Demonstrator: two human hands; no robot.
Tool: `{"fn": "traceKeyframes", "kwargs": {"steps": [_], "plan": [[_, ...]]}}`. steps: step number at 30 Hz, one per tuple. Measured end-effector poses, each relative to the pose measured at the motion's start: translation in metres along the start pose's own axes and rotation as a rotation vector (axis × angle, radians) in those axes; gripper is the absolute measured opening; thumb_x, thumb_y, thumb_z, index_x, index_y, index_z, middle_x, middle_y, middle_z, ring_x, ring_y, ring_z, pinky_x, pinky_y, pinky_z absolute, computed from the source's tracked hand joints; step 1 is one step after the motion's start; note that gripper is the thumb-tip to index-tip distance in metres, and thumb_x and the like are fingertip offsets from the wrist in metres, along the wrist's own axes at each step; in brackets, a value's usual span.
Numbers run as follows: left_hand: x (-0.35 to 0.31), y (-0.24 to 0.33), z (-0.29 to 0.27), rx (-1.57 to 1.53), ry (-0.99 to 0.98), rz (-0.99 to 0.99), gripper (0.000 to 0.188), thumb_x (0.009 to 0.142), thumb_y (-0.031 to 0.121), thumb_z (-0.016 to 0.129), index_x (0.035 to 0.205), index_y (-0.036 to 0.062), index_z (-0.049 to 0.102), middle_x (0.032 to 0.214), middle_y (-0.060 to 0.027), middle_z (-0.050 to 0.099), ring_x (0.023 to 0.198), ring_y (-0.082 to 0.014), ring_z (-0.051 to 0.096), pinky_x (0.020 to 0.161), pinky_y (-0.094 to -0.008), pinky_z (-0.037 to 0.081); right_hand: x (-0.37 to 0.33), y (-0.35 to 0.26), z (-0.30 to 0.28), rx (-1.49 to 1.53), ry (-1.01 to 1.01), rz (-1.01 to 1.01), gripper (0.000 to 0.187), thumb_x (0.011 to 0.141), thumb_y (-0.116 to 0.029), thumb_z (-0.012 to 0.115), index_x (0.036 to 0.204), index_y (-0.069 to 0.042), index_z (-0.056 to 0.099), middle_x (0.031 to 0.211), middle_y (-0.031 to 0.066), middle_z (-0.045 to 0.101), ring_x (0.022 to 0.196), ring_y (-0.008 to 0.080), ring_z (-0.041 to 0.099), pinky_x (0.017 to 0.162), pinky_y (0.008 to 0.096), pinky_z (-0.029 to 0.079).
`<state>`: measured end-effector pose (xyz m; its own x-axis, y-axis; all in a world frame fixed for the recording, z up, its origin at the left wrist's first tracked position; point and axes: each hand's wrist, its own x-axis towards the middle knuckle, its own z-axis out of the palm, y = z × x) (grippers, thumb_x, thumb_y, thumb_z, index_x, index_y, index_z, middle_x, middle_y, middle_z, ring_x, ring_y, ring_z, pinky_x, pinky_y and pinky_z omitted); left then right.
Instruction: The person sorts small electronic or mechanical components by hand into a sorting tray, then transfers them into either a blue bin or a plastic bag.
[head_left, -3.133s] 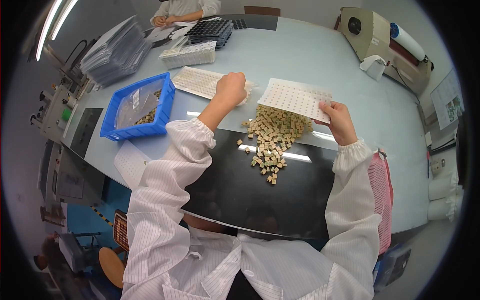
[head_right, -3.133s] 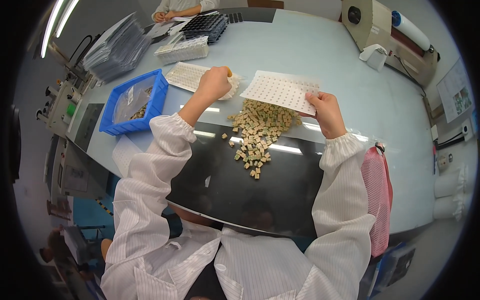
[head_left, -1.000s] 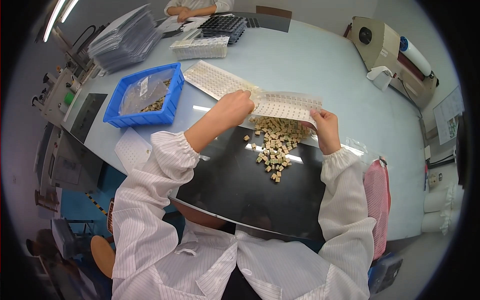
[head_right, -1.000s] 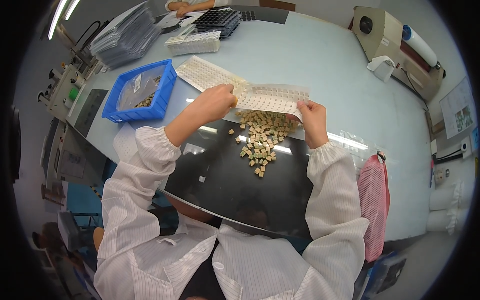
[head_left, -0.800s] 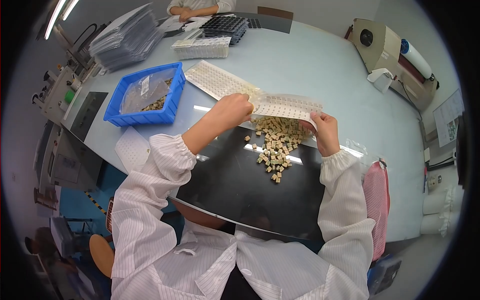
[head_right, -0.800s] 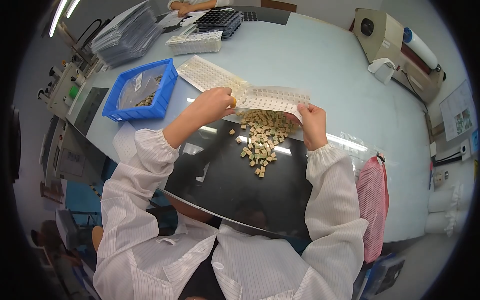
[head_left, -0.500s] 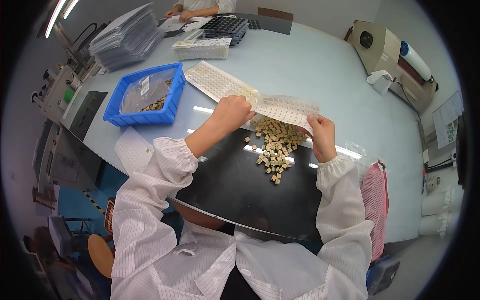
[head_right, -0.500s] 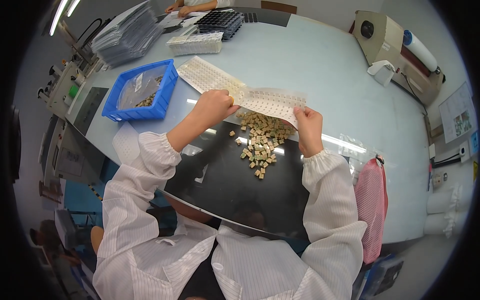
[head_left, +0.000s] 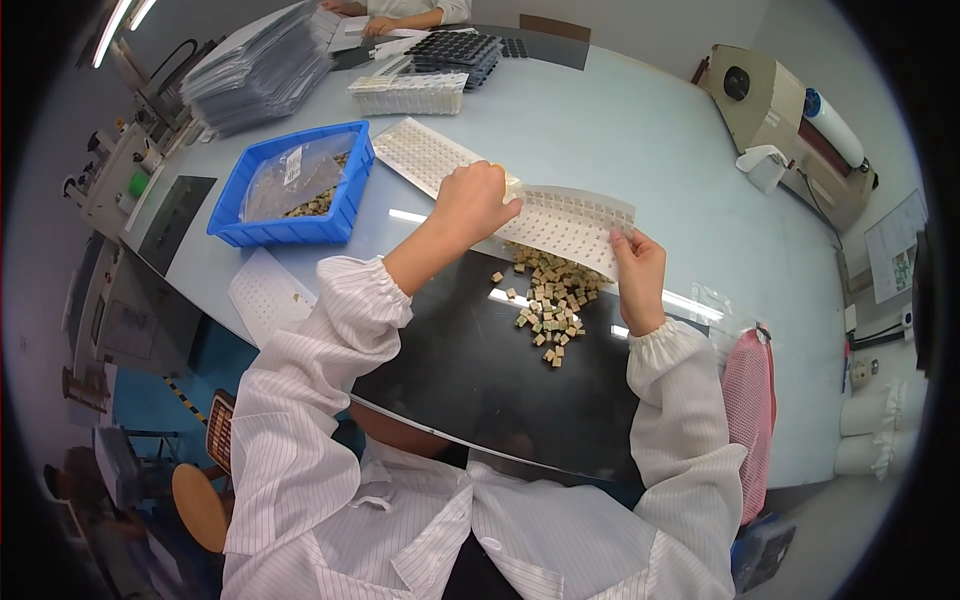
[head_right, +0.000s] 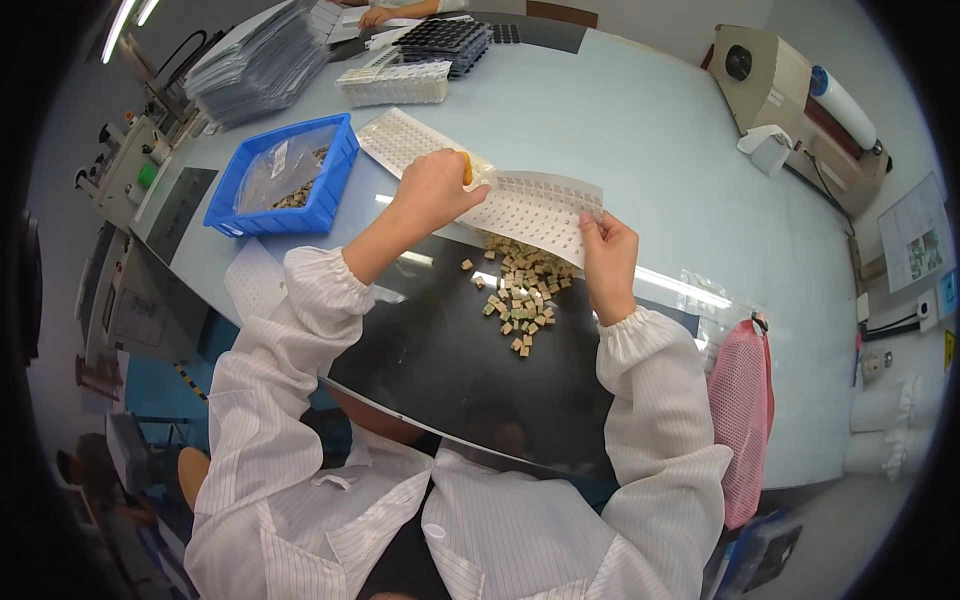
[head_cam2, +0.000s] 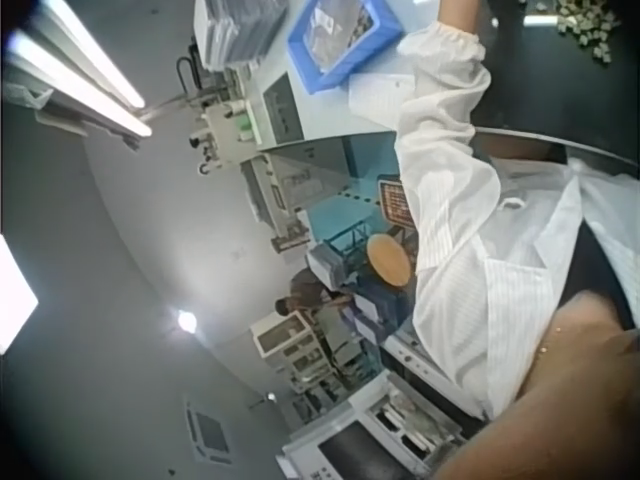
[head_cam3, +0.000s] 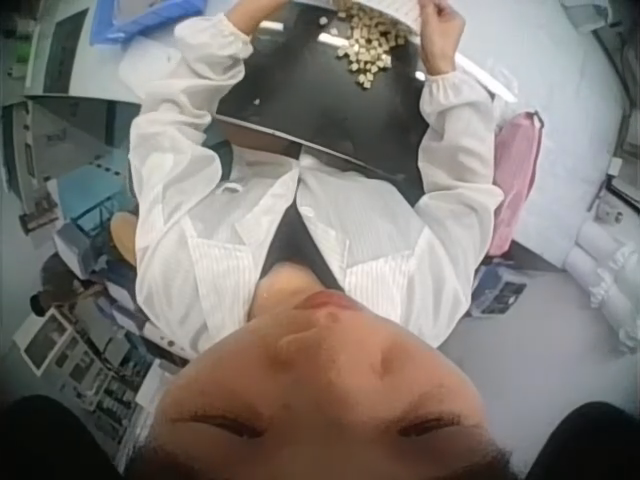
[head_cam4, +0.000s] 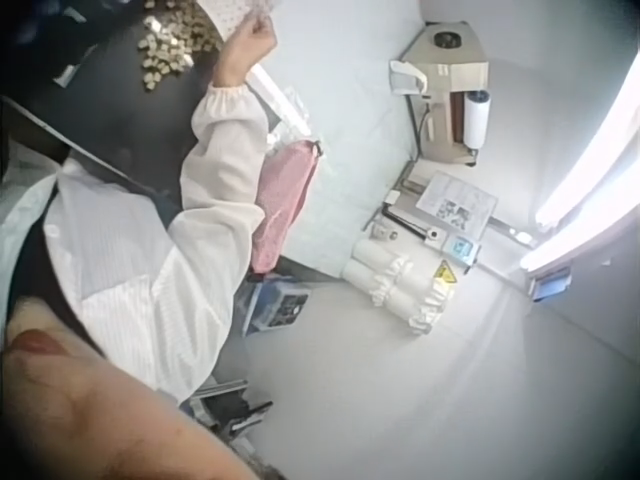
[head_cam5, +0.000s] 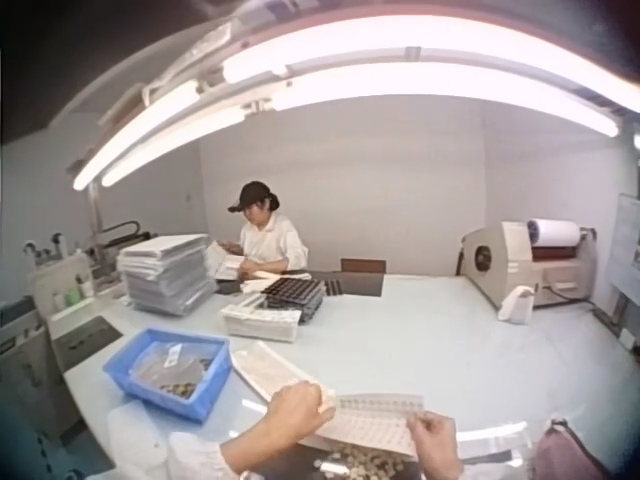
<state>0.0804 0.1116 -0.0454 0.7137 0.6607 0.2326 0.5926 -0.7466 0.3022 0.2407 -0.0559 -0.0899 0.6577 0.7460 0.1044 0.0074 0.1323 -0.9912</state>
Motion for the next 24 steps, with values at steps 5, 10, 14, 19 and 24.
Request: {"fn": "traceKeyframes", "kwargs": {"steps": [5,10,14,19,24], "plan": [[0.014,0.006,0.012,0.242,-0.062,-0.044,0.050,0.063,0.037,0.073,0.088,-0.0039,0.059,0.089,-0.0180,0.059,0.077,-0.0325,0.063,0.066,-0.0402,0.052,0.003,0.008,0.000,-0.012,0.006,-0.021,0.022,0.090,-0.011,0.055,0.095,0.009,0.061,0.081,0.0059,0.064,0.067,0.0060,0.054,0.061,0.0200,0.044],[0.022,0.024,0.005,0.301,-0.196,-0.091,0.050,0.059,0.038,0.076,0.092,0.0021,0.064,0.098,-0.0151,0.059,0.084,-0.0242,0.064,0.067,-0.0317,0.054,0.001,0.008,0.000,-0.002,0.022,0.011,0.022,0.090,-0.012,0.055,0.096,0.009,0.061,0.083,0.0059,0.064,0.070,0.0066,0.056,0.063,0.0197,0.045],[0.023,0.027,0.008,0.360,-0.250,-0.128,0.046,0.062,0.032,0.074,0.096,0.0016,0.063,0.100,-0.0154,0.059,0.090,-0.0215,0.063,0.068,-0.0294,0.053,-0.001,0.009,0.004,0.026,0.050,0.020,0.023,0.090,-0.012,0.055,0.094,0.010,0.060,0.080,0.0059,0.063,0.067,0.0061,0.054,0.061,0.0201,0.043],[0.018,0.020,0.019,0.370,-0.154,-0.039,0.032,0.065,0.016,0.066,0.090,-0.0020,0.059,0.087,-0.0175,0.061,0.080,-0.0296,0.064,0.067,-0.0362,0.054,-0.002,0.012,0.008,0.085,0.075,0.048,0.023,0.090,-0.012,0.054,0.091,0.010,0.059,0.077,0.0055,0.062,0.064,0.0058,0.052,0.058,0.0205,0.042],[0.020,0.017,0.011,0.298,-0.212,-0.045,0.029,0.066,0.009,0.063,0.092,-0.0029,0.059,0.084,-0.0188,0.063,0.080,-0.0318,0.064,0.067,-0.0382,0.053,-0.004,0.016,0.003,0.107,0.028,0.083,0.022,0.090,-0.012,0.055,0.099,0.008,0.059,0.086,0.0076,0.064,0.071,0.0090,0.059,0.065,0.0216,0.047]]}}
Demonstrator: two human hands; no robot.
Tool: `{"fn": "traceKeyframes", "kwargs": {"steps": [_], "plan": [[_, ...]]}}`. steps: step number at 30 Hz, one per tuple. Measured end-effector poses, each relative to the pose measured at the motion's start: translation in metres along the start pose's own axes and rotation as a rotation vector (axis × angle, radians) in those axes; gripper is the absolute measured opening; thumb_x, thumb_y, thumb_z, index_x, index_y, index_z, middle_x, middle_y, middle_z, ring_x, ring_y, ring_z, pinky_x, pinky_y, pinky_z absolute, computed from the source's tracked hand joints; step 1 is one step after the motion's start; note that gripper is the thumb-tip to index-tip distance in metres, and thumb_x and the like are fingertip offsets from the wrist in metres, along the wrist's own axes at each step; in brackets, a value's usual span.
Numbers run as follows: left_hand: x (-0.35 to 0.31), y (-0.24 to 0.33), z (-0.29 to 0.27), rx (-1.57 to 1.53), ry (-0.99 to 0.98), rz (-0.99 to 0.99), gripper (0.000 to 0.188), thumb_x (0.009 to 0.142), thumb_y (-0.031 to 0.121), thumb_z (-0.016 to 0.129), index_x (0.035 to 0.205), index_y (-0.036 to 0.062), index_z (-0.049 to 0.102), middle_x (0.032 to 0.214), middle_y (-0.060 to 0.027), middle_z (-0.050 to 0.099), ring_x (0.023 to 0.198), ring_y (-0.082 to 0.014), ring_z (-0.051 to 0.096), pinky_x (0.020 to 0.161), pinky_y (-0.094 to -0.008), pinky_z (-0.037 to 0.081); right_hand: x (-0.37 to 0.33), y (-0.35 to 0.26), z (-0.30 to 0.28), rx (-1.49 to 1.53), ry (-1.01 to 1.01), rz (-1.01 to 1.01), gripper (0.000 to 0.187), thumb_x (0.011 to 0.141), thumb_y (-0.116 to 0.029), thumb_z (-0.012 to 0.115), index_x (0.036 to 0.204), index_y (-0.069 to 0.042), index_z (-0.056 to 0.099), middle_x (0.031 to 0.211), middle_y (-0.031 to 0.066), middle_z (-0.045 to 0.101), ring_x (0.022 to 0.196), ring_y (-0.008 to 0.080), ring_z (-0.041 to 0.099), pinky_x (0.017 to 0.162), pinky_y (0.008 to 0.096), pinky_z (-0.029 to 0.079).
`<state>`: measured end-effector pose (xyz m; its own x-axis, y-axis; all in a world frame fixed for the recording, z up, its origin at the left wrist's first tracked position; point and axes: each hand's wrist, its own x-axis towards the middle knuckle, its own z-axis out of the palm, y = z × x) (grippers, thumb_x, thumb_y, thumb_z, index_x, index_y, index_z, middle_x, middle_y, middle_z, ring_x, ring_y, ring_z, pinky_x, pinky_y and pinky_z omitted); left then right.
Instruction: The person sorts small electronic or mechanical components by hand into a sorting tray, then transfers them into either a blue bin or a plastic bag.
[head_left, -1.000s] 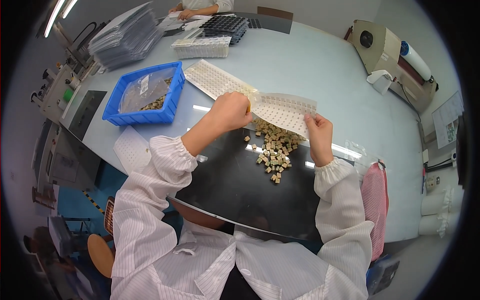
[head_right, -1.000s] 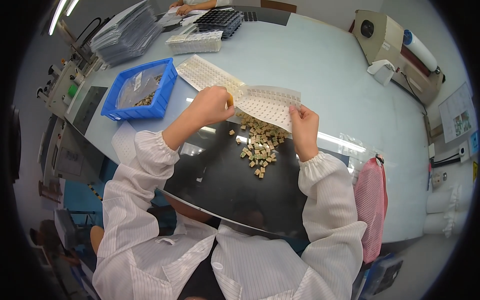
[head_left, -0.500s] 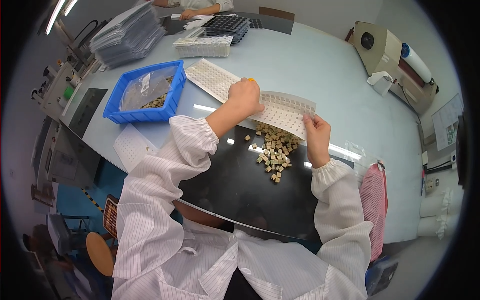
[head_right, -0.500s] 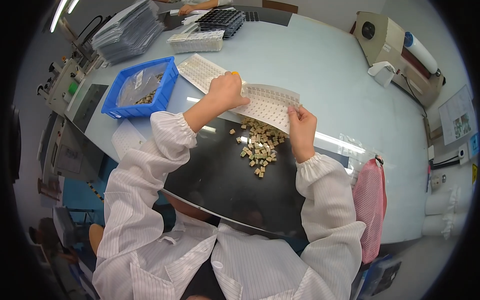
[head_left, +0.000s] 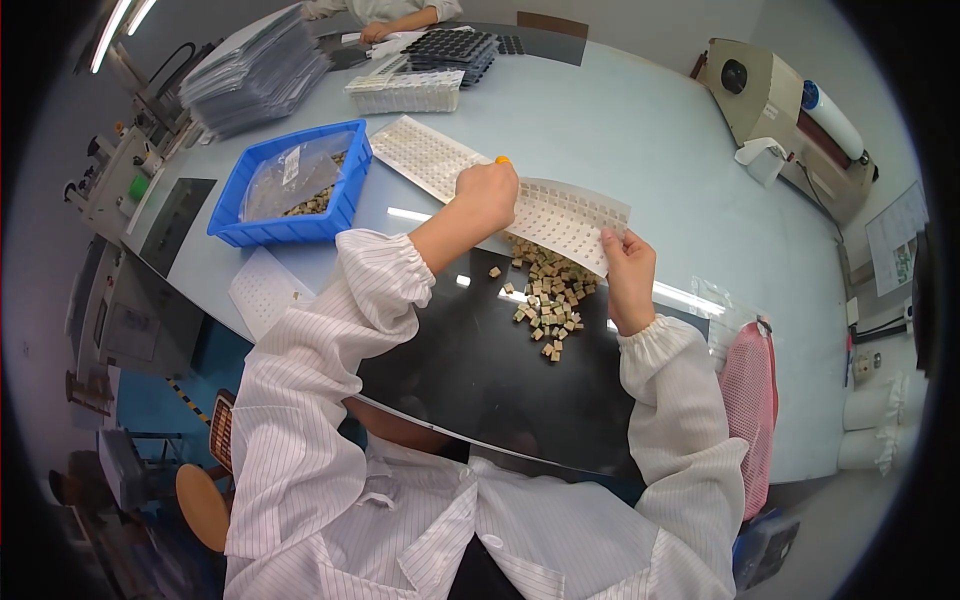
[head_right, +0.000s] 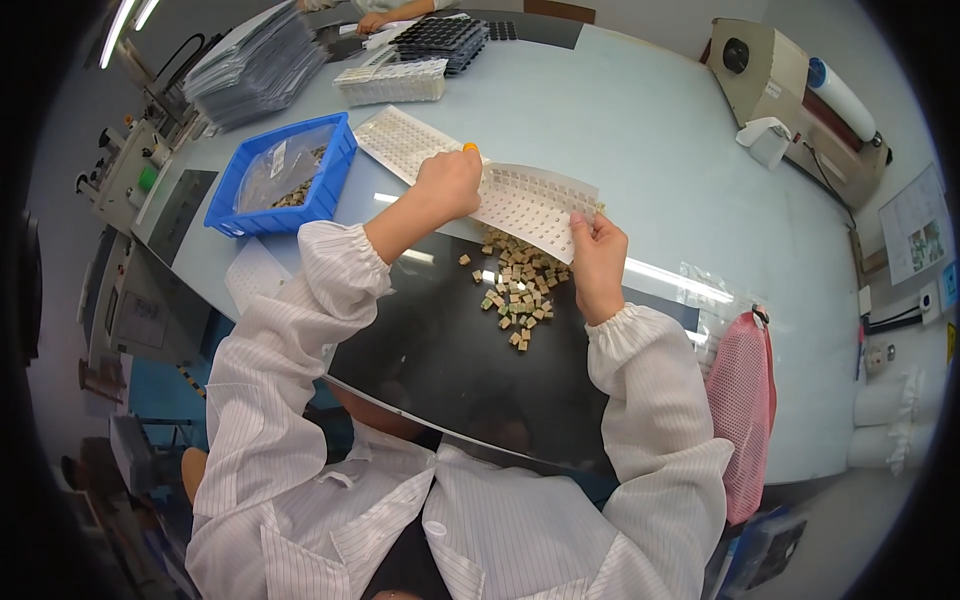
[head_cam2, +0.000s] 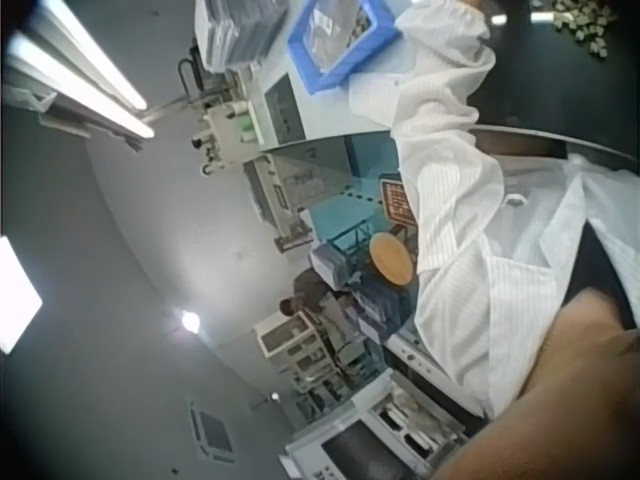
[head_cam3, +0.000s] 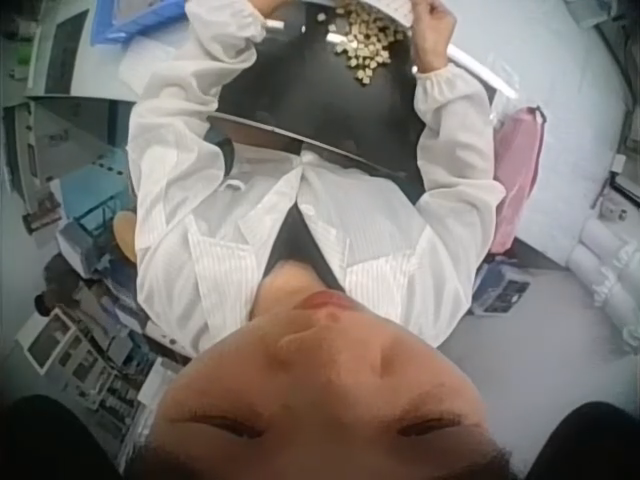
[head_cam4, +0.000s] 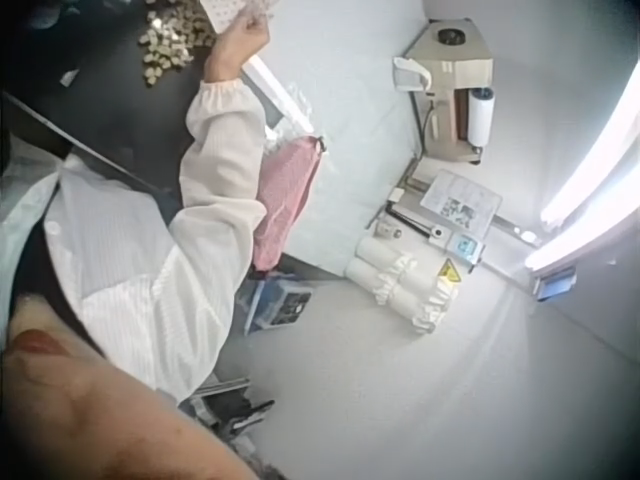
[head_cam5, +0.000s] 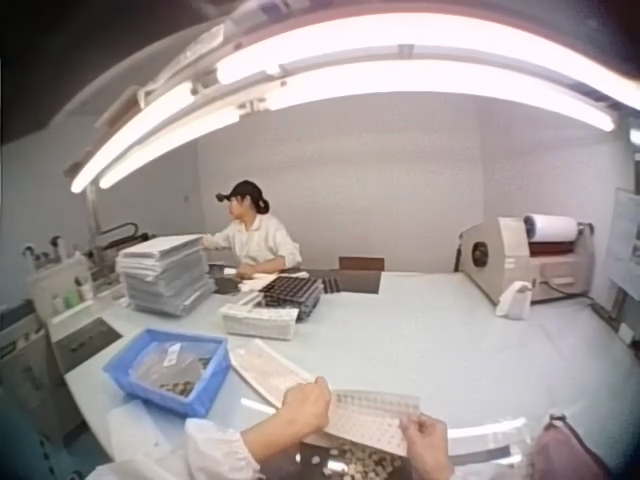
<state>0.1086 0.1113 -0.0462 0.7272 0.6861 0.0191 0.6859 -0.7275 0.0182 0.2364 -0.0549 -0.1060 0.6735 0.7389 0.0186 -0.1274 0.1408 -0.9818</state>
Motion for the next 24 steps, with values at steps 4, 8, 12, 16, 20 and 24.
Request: {"fn": "traceKeyframes", "kwargs": {"steps": [4,8,12,16,20,24], "plan": [[0.007,-0.023,-0.004,-0.090,0.006,0.046,0.029,0.066,0.006,0.060,0.093,-0.0042,0.059,0.084,-0.0224,0.064,0.082,-0.0345,0.063,0.071,-0.0396,0.052,0.000,0.003,0.002,-0.005,-0.009,0.030,0.022,0.090,-0.012,0.054,0.100,0.008,0.058,0.086,0.0075,0.064,0.071,0.0089,0.059,0.064,0.0217,0.048],[0.010,-0.032,-0.005,-0.164,0.003,0.040,0.033,0.066,0.004,0.059,0.098,-0.0028,0.061,0.085,-0.0237,0.064,0.082,-0.0348,0.063,0.075,-0.0386,0.051,-0.005,-0.002,0.005,-0.071,-0.068,0.058,0.023,0.091,-0.014,0.053,0.102,0.007,0.057,0.085,0.0063,0.064,0.068,0.0079,0.058,0.060,0.0207,0.047],[0.004,-0.032,-0.007,-0.187,-0.007,0.051,0.033,0.066,0.005,0.059,0.098,-0.0016,0.062,0.085,-0.0232,0.064,0.082,-0.0345,0.063,0.076,-0.0385,0.050,-0.010,-0.008,0.007,-0.058,-0.097,0.145,0.022,0.091,-0.014,0.053,0.100,0.006,0.057,0.083,0.0050,0.063,0.065,0.0076,0.057,0.055,0.0205,0.044],[-0.003,-0.033,-0.003,-0.191,0.078,0.064,0.032,0.066,0.002,0.057,0.097,-0.0013,0.063,0.081,-0.0229,0.064,0.078,-0.0346,0.063,0.074,-0.0391,0.050,-0.017,-0.019,0.012,-0.056,-0.081,0.198,0.021,0.091,-0.015,0.054,0.097,0.005,0.057,0.081,0.0043,0.063,0.064,0.0075,0.056,0.054,0.0213,0.043],[-0.006,-0.039,0.000,-0.170,0.117,0.077,0.032,0.066,0.000,0.055,0.096,-0.0016,0.064,0.076,-0.0224,0.063,0.073,-0.0345,0.063,0.071,-0.0395,0.051,-0.019,-0.024,0.013,-0.165,-0.064,0.133,0.020,0.090,-0.013,0.054,0.094,0.005,0.058,0.077,0.0031,0.061,0.060,0.0060,0.052,0.052,0.0217,0.040],[-0.008,-0.033,0.000,-0.217,0.103,0.116,0.032,0.066,-0.002,0.054,0.096,-0.0018,0.064,0.073,-0.0220,0.063,0.071,-0.0336,0.063,0.069,-0.0390,0.051,-0.016,-0.011,0.010,-0.263,-0.064,0.002,0.019,0.090,-0.012,0.053,0.092,0.006,0.060,0.075,0.0023,0.061,0.058,0.0049,0.050,0.051,0.0211,0.038]]}}
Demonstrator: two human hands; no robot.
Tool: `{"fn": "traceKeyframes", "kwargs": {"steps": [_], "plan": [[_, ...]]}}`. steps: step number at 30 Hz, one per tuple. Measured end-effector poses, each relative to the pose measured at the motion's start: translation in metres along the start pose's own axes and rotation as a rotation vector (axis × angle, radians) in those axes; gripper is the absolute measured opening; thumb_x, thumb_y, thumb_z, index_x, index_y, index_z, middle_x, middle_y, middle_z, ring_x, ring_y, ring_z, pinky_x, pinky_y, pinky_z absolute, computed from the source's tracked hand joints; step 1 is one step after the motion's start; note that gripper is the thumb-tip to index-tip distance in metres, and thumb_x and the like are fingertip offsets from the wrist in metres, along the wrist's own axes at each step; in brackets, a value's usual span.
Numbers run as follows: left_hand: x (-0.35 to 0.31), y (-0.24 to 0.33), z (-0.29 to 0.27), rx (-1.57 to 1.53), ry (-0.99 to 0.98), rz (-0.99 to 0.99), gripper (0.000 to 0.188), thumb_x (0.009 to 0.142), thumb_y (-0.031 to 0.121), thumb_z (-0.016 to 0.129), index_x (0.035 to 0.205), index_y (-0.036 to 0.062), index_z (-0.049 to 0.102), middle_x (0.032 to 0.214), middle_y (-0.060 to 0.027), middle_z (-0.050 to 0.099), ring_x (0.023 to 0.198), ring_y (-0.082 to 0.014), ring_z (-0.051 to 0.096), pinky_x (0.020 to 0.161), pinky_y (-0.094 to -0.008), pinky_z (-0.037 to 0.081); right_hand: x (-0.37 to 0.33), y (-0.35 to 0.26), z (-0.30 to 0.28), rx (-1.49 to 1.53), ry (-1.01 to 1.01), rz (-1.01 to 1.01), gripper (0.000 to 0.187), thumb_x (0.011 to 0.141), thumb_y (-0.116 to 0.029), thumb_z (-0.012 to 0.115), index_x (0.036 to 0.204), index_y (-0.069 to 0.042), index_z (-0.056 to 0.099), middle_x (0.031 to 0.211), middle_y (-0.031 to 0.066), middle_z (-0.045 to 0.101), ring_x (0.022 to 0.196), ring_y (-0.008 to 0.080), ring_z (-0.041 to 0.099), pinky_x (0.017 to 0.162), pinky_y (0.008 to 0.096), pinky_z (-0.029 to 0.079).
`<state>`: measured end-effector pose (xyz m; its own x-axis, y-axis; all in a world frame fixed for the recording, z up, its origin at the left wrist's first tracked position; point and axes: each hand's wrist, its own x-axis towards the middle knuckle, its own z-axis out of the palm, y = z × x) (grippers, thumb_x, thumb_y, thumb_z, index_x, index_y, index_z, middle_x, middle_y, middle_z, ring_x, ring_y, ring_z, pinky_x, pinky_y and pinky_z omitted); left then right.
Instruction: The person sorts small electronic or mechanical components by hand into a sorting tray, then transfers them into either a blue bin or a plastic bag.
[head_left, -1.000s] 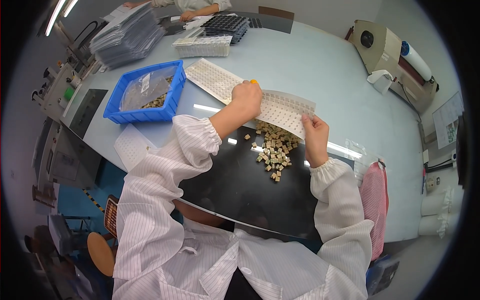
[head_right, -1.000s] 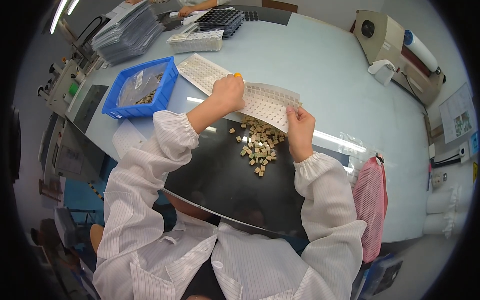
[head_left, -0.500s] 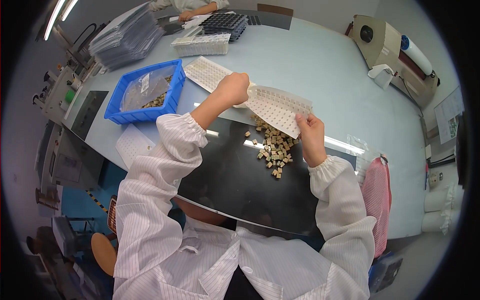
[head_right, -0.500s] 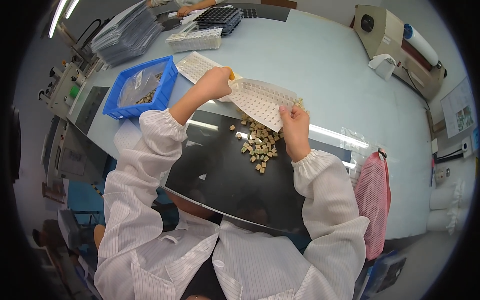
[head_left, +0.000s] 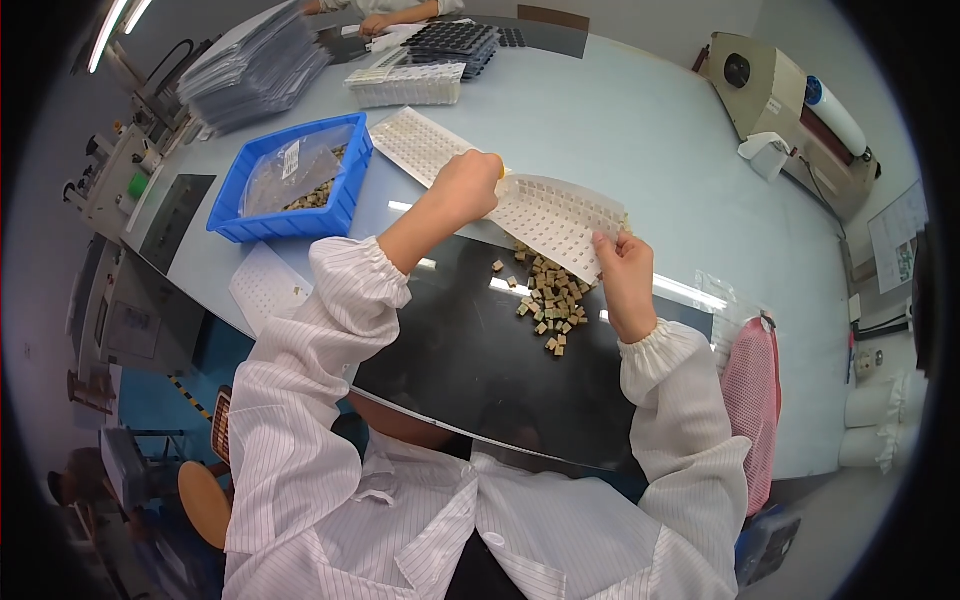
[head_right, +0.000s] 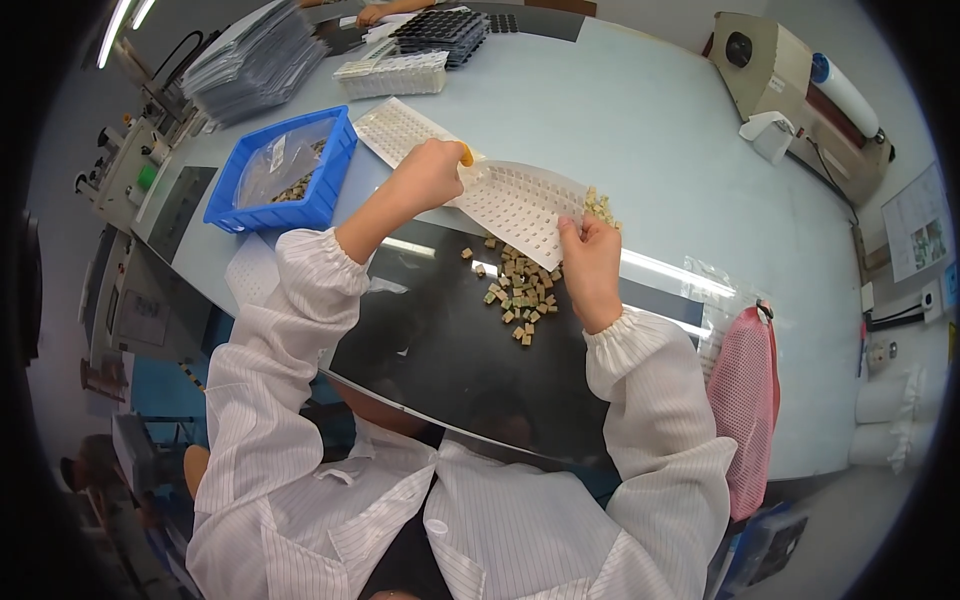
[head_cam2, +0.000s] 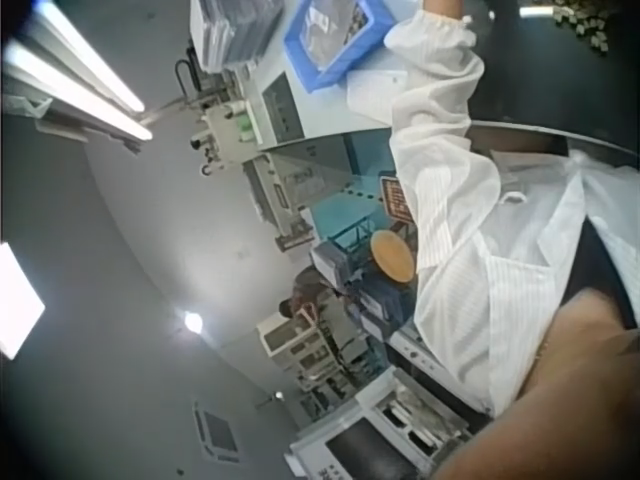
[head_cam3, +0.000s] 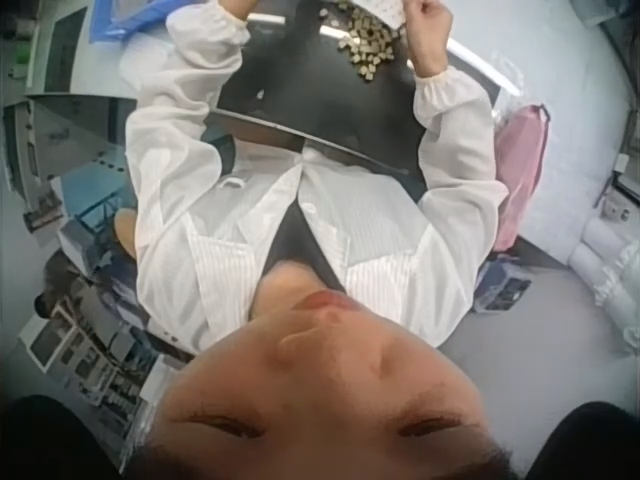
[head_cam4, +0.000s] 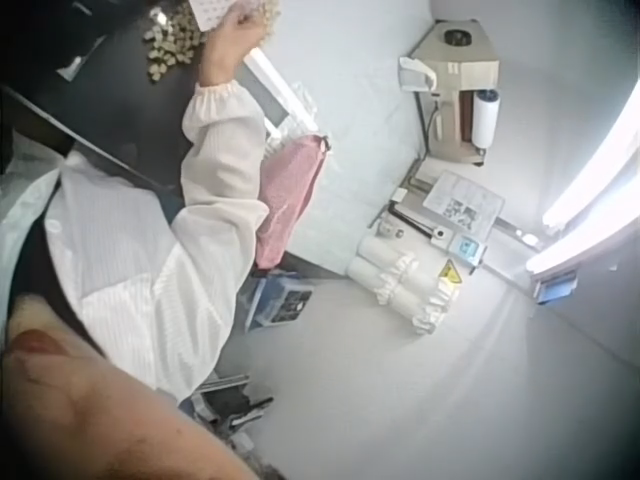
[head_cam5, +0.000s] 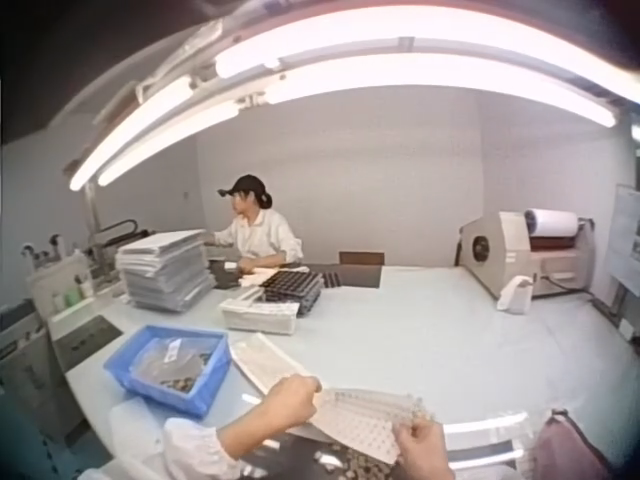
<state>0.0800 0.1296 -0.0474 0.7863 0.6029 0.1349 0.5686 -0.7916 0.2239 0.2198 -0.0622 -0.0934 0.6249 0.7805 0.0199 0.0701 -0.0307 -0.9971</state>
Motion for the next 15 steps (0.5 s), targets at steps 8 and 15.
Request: {"fn": "traceKeyframes", "kwargs": {"steps": [8,15], "plan": [[0.000,0.002,-0.002,-0.119,-0.004,0.002,0.030,0.064,-0.005,0.058,0.093,-0.0043,0.064,0.081,-0.0254,0.063,0.077,-0.0364,0.064,0.070,-0.0393,0.052,-0.002,0.008,0.006,0.115,0.003,0.001,0.021,0.090,-0.013,0.054,0.095,0.006,0.059,0.078,0.0038,0.062,0.062,0.0063,0.054,0.055,0.0209,0.042],[-0.003,0.004,-0.005,-0.151,0.004,-0.013,0.033,0.064,-0.003,0.059,0.097,-0.0043,0.064,0.081,-0.0256,0.063,0.078,-0.0360,0.064,0.071,-0.0390,0.052,-0.009,-0.005,0.013,0.307,-0.069,0.213,0.023,0.090,-0.011,0.053,0.104,0.007,0.054,0.096,0.0110,0.063,0.081,0.0144,0.062,0.069,0.0269,0.052]]}}
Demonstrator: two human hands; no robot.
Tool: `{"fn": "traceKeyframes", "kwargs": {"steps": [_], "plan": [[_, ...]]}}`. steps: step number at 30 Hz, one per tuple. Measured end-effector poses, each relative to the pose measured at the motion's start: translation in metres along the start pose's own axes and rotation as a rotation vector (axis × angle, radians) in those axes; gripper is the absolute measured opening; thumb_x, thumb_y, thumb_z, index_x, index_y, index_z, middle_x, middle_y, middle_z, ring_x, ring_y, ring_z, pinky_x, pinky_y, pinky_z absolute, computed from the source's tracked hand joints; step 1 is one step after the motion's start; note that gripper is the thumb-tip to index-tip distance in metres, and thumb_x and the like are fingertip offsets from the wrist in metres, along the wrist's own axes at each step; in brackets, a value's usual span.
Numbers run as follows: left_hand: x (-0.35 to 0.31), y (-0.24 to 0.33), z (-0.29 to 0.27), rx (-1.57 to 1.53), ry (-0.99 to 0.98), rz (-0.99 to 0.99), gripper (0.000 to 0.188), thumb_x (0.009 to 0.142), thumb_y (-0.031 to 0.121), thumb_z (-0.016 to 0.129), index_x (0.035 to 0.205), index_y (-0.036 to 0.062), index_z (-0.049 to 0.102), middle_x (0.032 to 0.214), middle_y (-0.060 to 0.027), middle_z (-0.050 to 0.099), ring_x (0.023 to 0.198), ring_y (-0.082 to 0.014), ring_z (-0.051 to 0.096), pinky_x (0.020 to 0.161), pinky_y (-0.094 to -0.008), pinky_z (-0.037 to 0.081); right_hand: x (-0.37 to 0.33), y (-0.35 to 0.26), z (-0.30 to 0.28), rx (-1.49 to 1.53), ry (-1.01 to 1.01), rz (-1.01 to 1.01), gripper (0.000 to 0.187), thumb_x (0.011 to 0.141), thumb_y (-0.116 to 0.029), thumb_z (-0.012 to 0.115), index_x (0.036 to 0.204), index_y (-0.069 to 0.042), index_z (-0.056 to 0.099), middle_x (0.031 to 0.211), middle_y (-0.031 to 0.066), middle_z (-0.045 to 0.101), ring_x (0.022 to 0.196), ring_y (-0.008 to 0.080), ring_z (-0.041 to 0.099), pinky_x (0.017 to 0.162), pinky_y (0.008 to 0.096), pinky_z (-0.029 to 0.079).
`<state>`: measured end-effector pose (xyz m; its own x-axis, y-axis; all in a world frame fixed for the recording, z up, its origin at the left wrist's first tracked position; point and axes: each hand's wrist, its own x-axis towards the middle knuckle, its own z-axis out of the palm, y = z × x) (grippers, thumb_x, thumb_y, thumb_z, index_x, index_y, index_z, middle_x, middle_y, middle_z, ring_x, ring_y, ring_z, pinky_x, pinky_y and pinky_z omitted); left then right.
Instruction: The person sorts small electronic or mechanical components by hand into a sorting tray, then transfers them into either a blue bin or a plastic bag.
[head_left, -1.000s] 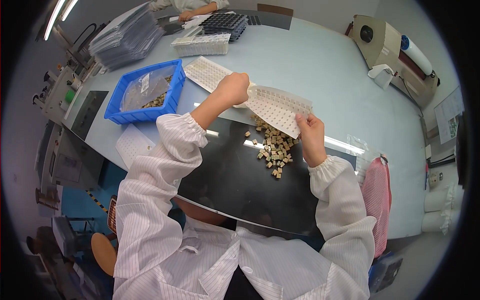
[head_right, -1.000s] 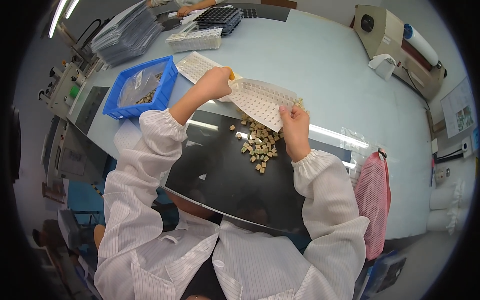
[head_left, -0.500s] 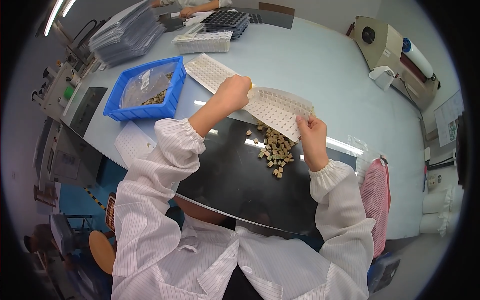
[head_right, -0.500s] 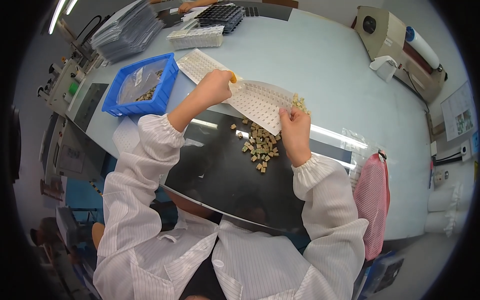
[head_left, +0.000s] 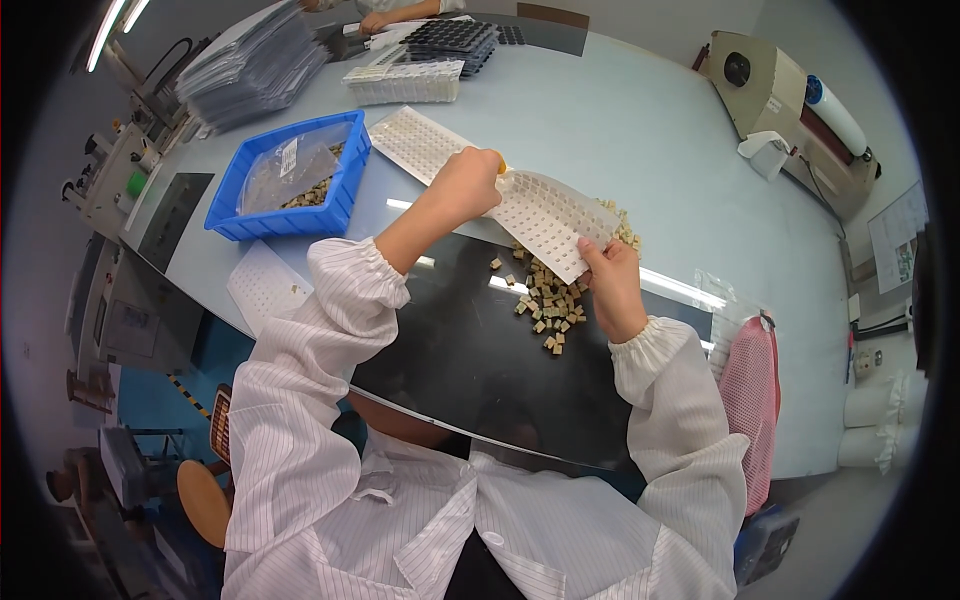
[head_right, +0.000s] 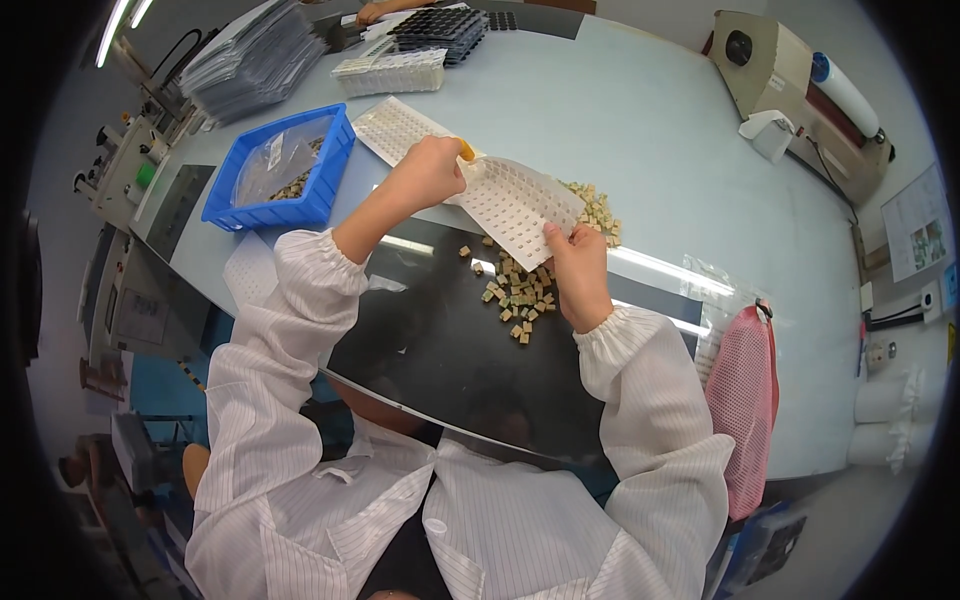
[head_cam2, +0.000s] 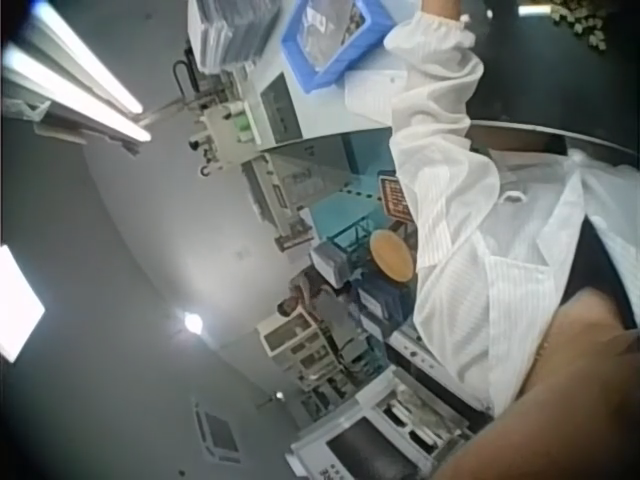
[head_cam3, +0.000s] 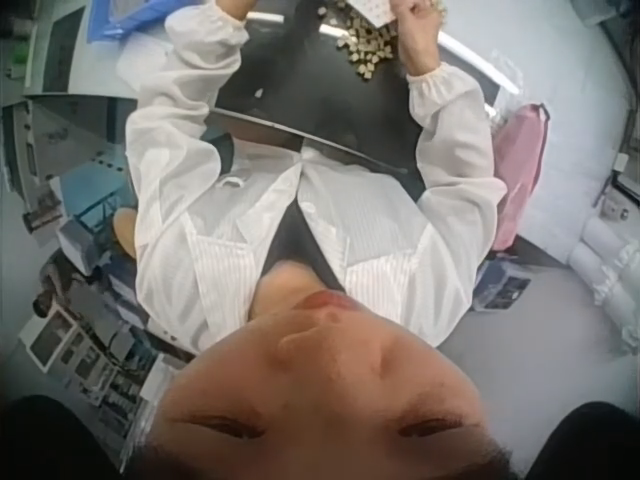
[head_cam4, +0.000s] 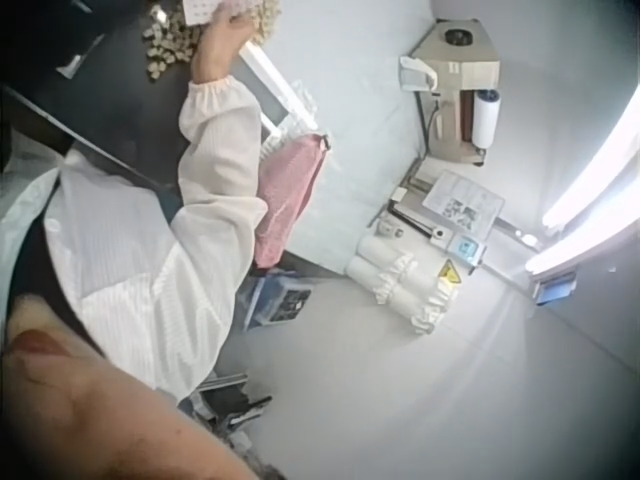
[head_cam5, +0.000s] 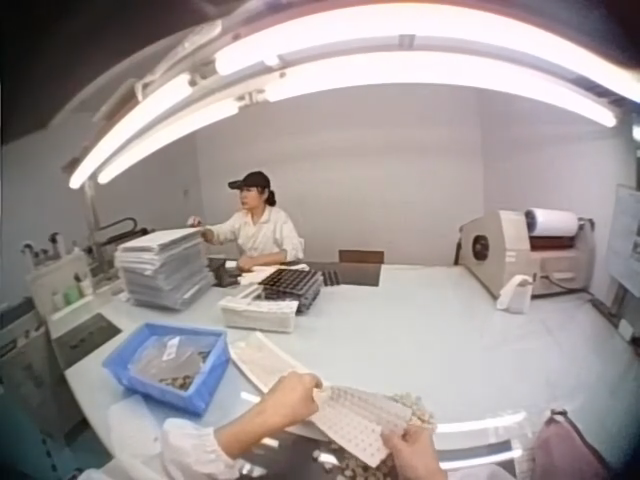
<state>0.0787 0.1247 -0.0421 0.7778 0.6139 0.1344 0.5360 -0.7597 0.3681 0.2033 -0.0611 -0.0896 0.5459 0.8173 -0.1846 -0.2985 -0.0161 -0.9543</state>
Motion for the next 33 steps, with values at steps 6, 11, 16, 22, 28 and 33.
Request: {"fn": "traceKeyframes", "kwargs": {"steps": [6,11,16,22,28,33], "plan": [[-0.005,0.007,-0.001,-0.033,0.018,0.008,0.033,0.064,-0.002,0.060,0.097,-0.0046,0.064,0.082,-0.0259,0.063,0.078,-0.0363,0.063,0.073,-0.0389,0.052,-0.006,-0.009,0.000,-0.001,-0.087,0.033,0.024,0.091,-0.010,0.052,0.106,0.009,0.052,0.099,0.0126,0.062,0.084,0.0164,0.063,0.072,0.0287,0.053],[-0.007,0.008,-0.003,-0.038,0.023,-0.032,0.034,0.065,0.000,0.059,0.099,-0.0045,0.063,0.083,-0.0257,0.063,0.079,-0.0365,0.063,0.074,-0.0398,0.051,-0.005,-0.016,-0.001,-0.039,-0.139,0.066,0.027,0.090,-0.008,0.052,0.107,0.012,0.050,0.100,0.0152,0.061,0.083,0.0180,0.063,0.069,0.0294,0.054],[-0.007,0.002,-0.001,-0.008,0.026,-0.056,0.034,0.067,0.006,0.061,0.099,-0.0039,0.063,0.084,-0.0259,0.063,0.080,-0.0365,0.063,0.075,-0.0404,0.051,-0.002,-0.029,-0.008,-0.103,-0.234,0.121,0.029,0.088,-0.006,0.053,0.109,0.012,0.048,0.099,0.0165,0.061,0.084,0.0195,0.064,0.069,0.0310,0.056],[-0.012,0.009,0.010,0.118,0.108,0.025,0.034,0.068,0.010,0.062,0.101,-0.0007,0.063,0.086,-0.0243,0.063,0.081,-0.0362,0.063,0.074,-0.0415,0.051,-0.001,-0.023,-0.009,-0.094,-0.231,0.143,0.030,0.088,-0.006,0.052,0.112,0.011,0.048,0.100,0.0153,0.061,0.086,0.0201,0.064,0.071,0.0311,0.055],[-0.003,-0.003,0.015,0.078,0.171,0.038,0.020,0.072,0.005,0.057,0.090,-0.0024,0.063,0.082,-0.0209,0.063,0.076,-0.0352,0.061,0.071,-0.0410,0.050,-0.011,-0.024,0.000,0.000,-0.254,0.177,0.030,0.088,-0.005,0.052,0.113,0.012,0.047,0.102,0.0160,0.061,0.088,0.0215,0.064,0.072,0.0310,0.055],[-0.003,-0.004,0.018,0.055,0.322,0.144,0.011,0.072,0.004,0.057,0.077,-0.0042,0.061,0.077,-0.0198,0.061,0.072,-0.0345,0.060,0.068,-0.0407,0.049,-0.019,-0.028,0.005,0.078,-0.290,0.222,0.034,0.088,-0.002,0.048,0.118,0.013,0.040,0.108,0.0201,0.058,0.090,0.0260,0.064,0.074,0.0315,0.056]]}}
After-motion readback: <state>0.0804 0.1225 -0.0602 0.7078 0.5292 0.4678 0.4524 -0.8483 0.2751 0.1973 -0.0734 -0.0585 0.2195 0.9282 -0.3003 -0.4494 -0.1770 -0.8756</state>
